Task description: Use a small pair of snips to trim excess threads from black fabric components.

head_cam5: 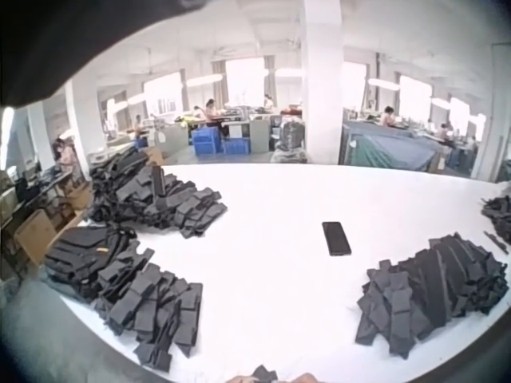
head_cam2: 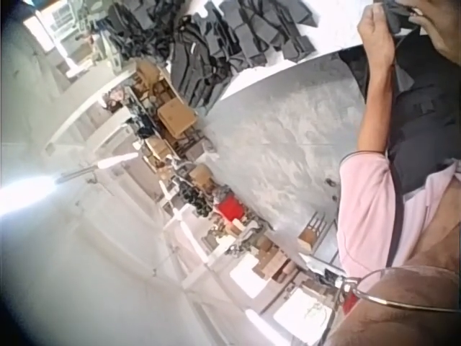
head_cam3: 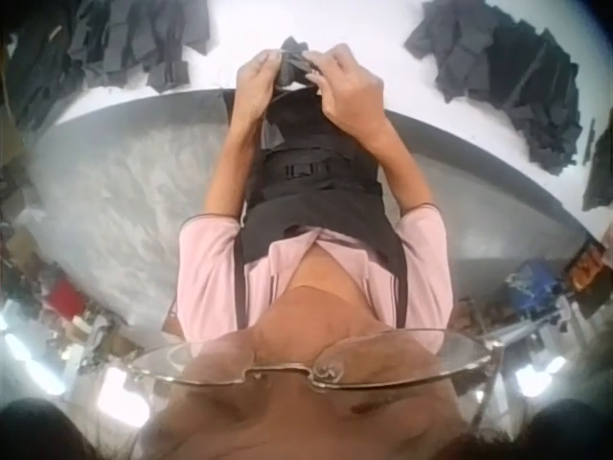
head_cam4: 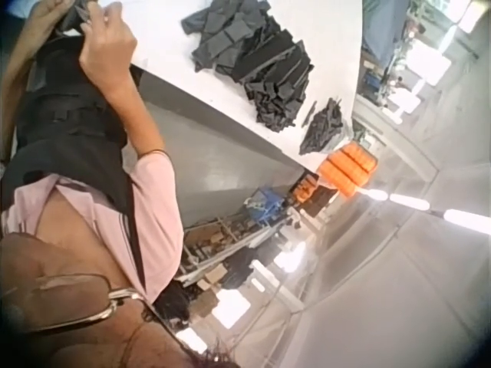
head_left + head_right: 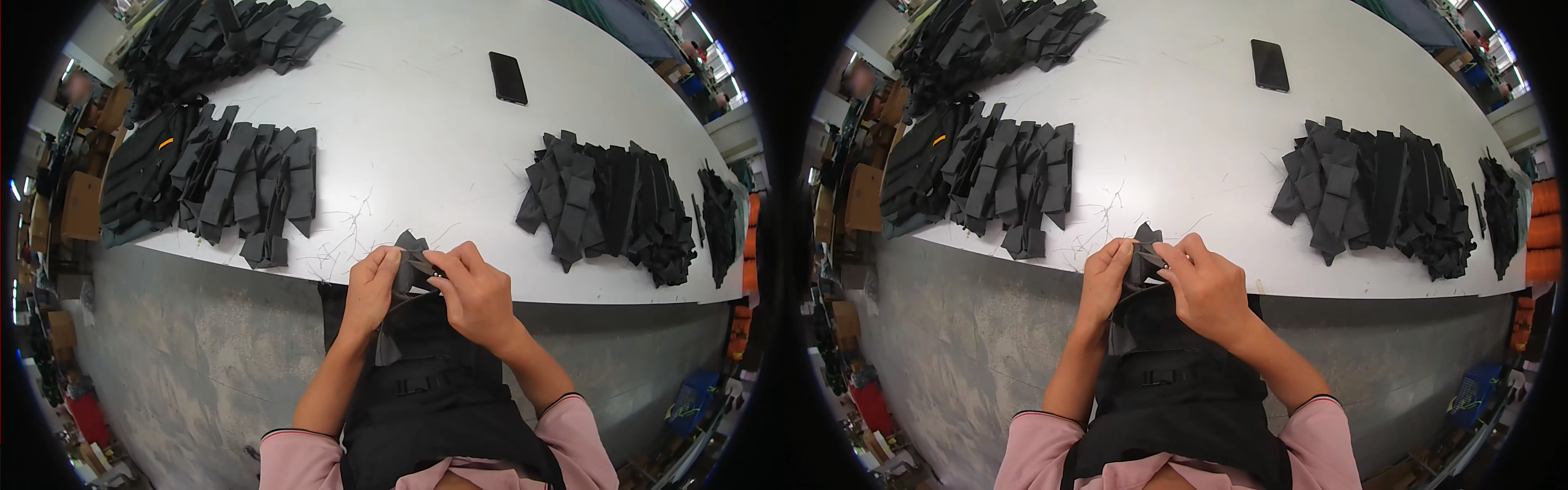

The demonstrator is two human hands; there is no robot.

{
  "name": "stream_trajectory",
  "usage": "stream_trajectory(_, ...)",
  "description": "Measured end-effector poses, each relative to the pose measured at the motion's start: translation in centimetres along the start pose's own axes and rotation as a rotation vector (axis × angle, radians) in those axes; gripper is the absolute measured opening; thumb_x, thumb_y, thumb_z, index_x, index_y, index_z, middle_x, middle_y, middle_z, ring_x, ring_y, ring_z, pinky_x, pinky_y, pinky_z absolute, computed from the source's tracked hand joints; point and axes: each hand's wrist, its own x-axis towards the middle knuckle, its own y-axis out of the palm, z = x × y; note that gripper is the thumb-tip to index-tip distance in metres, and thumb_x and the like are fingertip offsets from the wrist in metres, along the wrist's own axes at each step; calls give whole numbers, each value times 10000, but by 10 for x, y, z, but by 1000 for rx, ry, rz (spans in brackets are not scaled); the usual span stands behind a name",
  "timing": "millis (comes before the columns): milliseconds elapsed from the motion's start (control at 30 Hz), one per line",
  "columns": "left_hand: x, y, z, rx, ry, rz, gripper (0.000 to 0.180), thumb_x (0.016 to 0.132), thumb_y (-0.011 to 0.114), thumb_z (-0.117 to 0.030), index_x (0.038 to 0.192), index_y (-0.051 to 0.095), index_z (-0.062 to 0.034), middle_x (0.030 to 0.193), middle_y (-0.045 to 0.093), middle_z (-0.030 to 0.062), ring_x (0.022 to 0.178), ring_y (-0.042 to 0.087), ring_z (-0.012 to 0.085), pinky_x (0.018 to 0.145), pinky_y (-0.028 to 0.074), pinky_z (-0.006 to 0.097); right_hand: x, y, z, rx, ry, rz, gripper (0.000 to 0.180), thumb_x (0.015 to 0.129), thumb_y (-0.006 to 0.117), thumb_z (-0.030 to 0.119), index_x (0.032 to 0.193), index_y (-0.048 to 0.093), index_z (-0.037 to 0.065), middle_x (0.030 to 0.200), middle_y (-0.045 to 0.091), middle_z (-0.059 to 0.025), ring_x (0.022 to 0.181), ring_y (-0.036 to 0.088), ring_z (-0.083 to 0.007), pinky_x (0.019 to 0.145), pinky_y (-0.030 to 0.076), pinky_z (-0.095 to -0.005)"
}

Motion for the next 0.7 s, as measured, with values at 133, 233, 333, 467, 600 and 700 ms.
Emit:
stream_trajectory(133, 1, -2, 1, -18, -6, 19, 250, 965, 465, -208, 931, 599, -1, 769, 553, -46, 698, 448, 19, 623, 377, 178, -3, 4, -1, -42, -20, -32, 324, 724, 682, 55, 1038, 602, 66, 792, 522, -54, 571, 558, -225, 479, 425, -317)
stream_trajectory(233, 0, 0, 2, -37, -30, 11, 254, 965, 465, -211, 933, 601, 1, 773, 557, -45, 699, 450, 18, 625, 379, 177, -6, 6, -1, -11, 14, -45, 296, 729, 674, 41, 1018, 613, 63, 785, 522, -56, 575, 560, -225, 478, 425, -319)
stream_trajectory(333, 0, -1, 3, -54, -51, 20, 262, 964, 469, -220, 937, 605, 3, 785, 569, -40, 707, 460, 21, 633, 384, 176, -6, 7, -1, 77, 65, -111, 265, 736, 665, 32, 997, 622, 58, 773, 520, -61, 580, 561, -231, 480, 427, -318)
stream_trajectory(467, 4, -7, 6, -55, -68, 56, 270, 962, 475, -229, 944, 607, 5, 798, 581, -32, 721, 475, 24, 646, 393, 178, -2, 2, -3, 204, 128, -39, 217, 744, 653, 32, 958, 632, 61, 779, 539, -64, 595, 563, -240, 506, 437, -313)
stream_trajectory(600, 7, -12, -2, -50, -173, 135, 272, 960, 477, -237, 957, 612, -1, 812, 589, -29, 730, 495, 28, 659, 414, 187, 4, -5, -11, 204, 59, 15, 182, 735, 651, 38, 914, 641, 67, 782, 556, -60, 605, 562, -247, 539, 444, -325)
stream_trajectory(700, 9, -17, -3, -81, -305, 199, 279, 960, 478, -244, 965, 615, -2, 825, 599, -27, 727, 508, 31, 658, 426, 193, 15, -18, -13, 176, -8, 144, 217, 703, 673, 5, 914, 666, 58, 773, 583, -65, 669, 554, -212, 585, 446, -297)
